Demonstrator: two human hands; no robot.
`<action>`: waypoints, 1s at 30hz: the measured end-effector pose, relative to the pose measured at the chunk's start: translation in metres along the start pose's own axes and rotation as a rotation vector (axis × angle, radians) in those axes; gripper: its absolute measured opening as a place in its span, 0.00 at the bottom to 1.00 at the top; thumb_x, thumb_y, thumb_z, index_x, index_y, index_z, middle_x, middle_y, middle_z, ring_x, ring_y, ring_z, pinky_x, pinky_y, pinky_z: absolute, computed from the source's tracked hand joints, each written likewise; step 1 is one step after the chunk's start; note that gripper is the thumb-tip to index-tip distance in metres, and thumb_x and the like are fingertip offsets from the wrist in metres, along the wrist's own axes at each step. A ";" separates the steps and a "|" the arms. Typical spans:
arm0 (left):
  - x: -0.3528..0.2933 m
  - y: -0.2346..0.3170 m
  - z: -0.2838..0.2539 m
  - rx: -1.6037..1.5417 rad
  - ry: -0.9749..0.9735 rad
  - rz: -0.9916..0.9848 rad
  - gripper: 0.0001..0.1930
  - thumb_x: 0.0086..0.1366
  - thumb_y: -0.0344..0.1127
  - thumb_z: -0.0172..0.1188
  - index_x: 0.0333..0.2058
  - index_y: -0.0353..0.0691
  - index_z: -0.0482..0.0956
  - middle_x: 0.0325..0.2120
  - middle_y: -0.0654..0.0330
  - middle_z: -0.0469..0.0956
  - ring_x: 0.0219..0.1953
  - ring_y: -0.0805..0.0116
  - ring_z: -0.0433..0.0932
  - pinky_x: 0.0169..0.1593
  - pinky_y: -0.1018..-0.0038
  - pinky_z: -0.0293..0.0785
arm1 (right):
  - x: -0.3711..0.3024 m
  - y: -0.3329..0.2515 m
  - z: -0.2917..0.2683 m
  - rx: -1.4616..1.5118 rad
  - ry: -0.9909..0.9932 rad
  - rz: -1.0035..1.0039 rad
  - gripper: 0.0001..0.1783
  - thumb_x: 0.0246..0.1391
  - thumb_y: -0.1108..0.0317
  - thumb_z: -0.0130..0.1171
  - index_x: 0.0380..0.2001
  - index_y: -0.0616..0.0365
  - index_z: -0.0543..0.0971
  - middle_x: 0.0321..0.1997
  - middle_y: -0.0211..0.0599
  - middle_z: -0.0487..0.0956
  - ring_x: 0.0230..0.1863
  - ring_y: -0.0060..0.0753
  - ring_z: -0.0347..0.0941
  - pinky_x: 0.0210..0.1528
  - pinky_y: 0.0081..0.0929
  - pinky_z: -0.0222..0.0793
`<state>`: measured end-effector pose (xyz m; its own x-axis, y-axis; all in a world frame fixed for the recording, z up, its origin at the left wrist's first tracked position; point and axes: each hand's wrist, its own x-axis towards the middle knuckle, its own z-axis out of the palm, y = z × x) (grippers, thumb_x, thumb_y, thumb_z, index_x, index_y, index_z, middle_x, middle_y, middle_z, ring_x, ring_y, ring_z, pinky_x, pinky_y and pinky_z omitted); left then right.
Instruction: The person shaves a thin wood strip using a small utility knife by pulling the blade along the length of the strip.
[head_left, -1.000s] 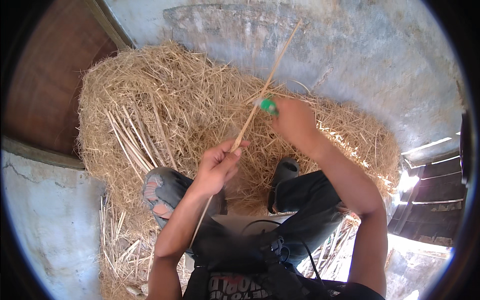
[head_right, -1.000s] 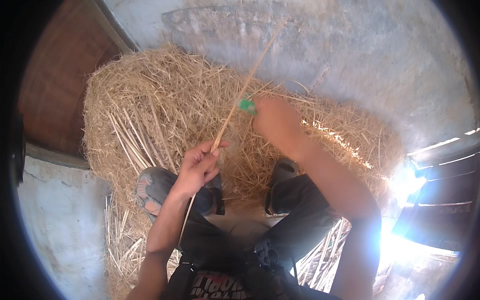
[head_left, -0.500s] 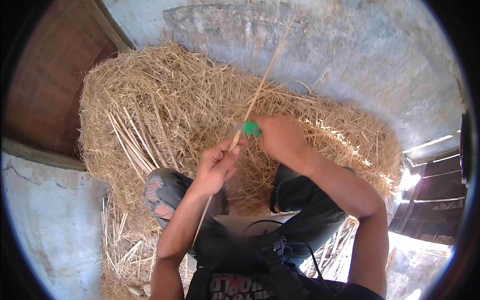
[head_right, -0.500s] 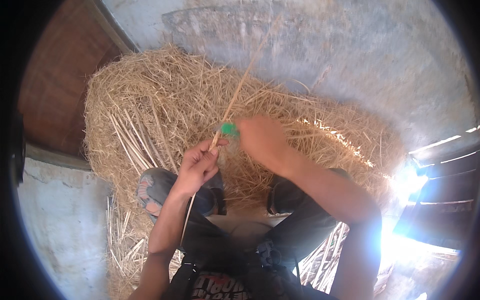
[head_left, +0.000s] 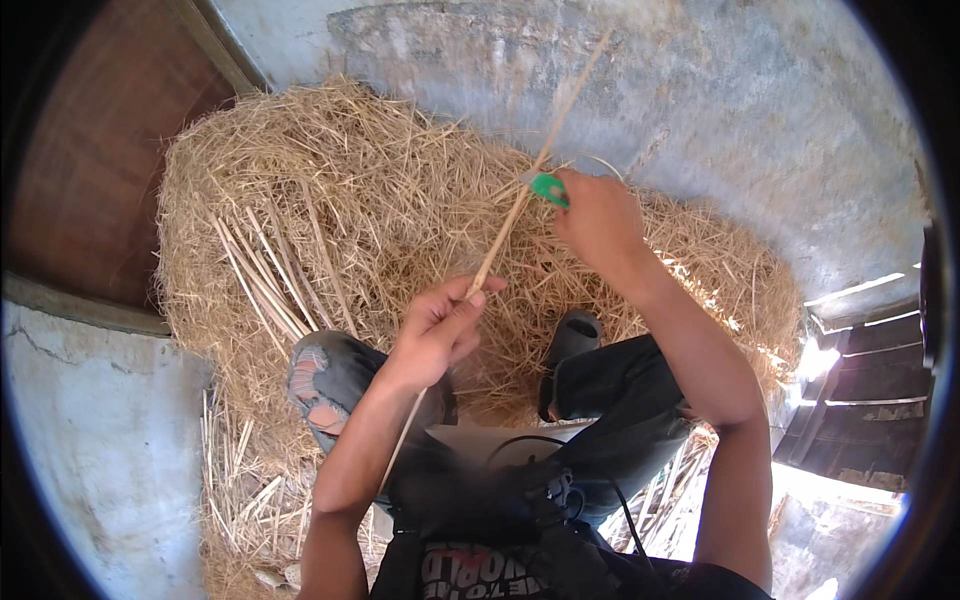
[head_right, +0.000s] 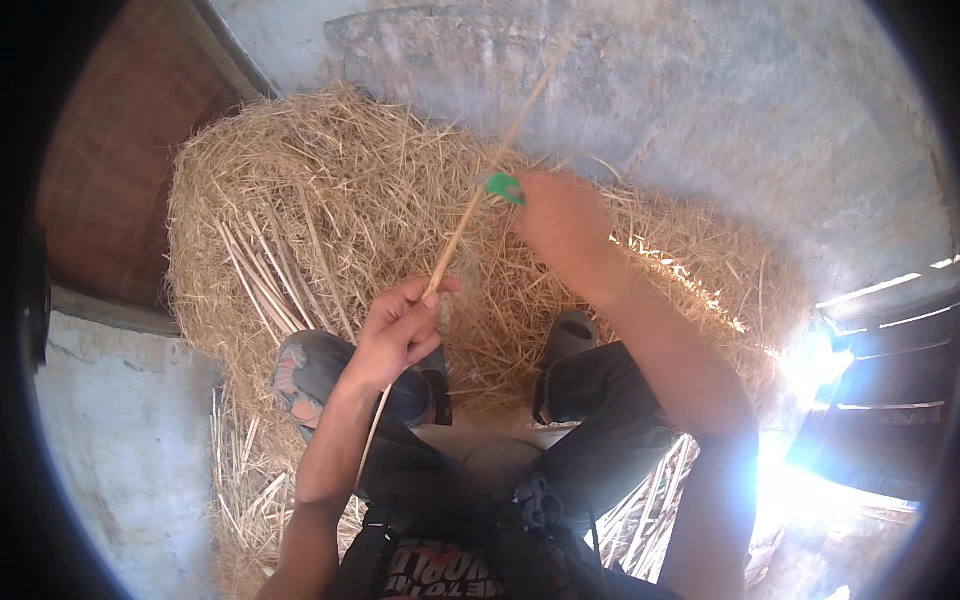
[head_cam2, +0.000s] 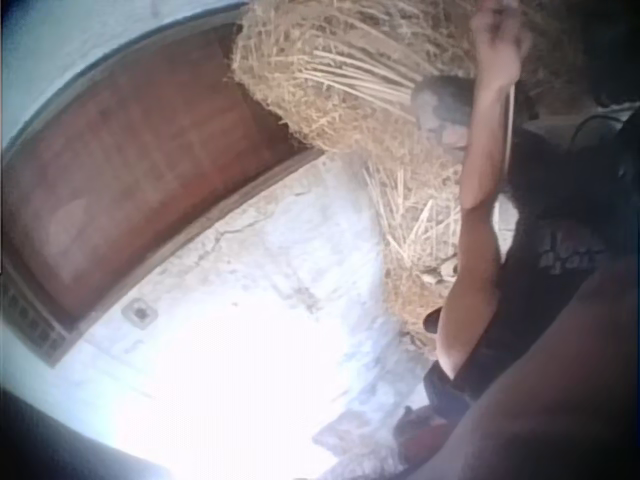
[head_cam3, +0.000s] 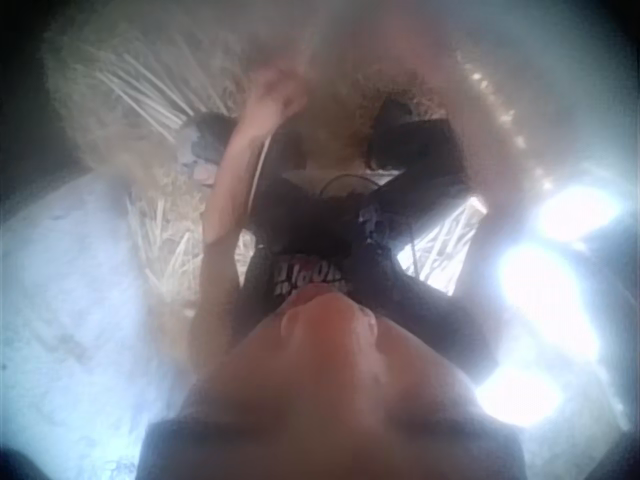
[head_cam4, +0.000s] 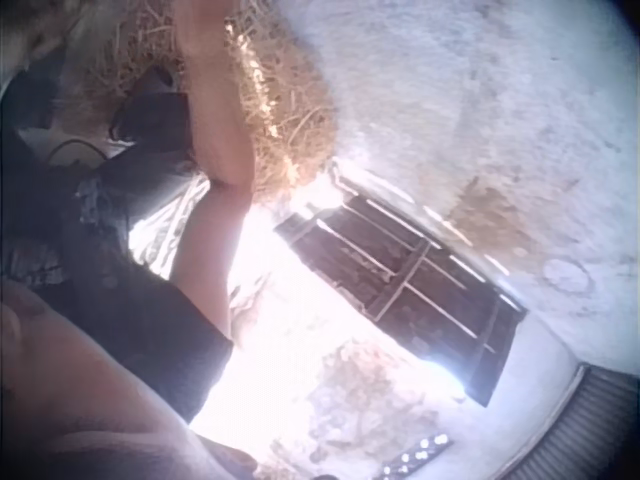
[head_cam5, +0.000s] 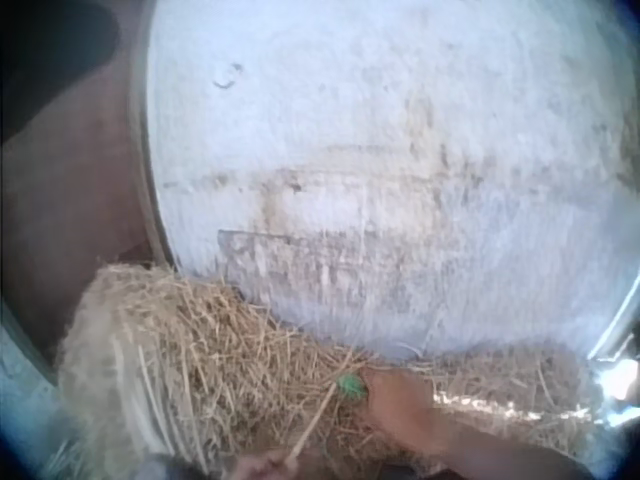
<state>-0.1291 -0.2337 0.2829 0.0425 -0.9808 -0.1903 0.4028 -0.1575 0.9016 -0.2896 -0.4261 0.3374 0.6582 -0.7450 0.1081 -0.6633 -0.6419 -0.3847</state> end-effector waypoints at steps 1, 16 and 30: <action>0.000 0.000 0.001 0.007 -0.012 -0.011 0.18 0.81 0.39 0.49 0.60 0.33 0.74 0.14 0.77 0.54 0.13 0.85 0.50 0.19 0.79 0.45 | 0.001 0.001 -0.005 -0.024 -0.017 0.029 0.12 0.55 0.73 0.57 0.42 0.57 0.83 0.32 0.50 0.84 0.37 0.56 0.83 0.39 0.52 0.78; -0.002 0.003 0.000 0.011 0.002 -0.001 0.19 0.81 0.38 0.48 0.60 0.29 0.72 0.16 0.75 0.52 0.14 0.83 0.47 0.19 0.79 0.46 | -0.012 -0.003 0.020 -0.012 0.040 -0.070 0.13 0.48 0.74 0.64 0.40 0.58 0.83 0.30 0.51 0.84 0.34 0.59 0.82 0.38 0.51 0.78; 0.000 0.001 -0.004 0.010 0.026 0.061 0.19 0.81 0.39 0.48 0.59 0.29 0.73 0.16 0.74 0.52 0.14 0.83 0.47 0.18 0.79 0.46 | -0.015 -0.018 0.026 0.010 -0.039 -0.114 0.14 0.48 0.75 0.64 0.42 0.58 0.83 0.29 0.50 0.83 0.34 0.56 0.83 0.39 0.52 0.78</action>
<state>-0.1253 -0.2334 0.2826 0.0904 -0.9853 -0.1450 0.3897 -0.0990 0.9156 -0.2783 -0.3987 0.3190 0.7423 -0.6599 0.1161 -0.5803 -0.7198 -0.3809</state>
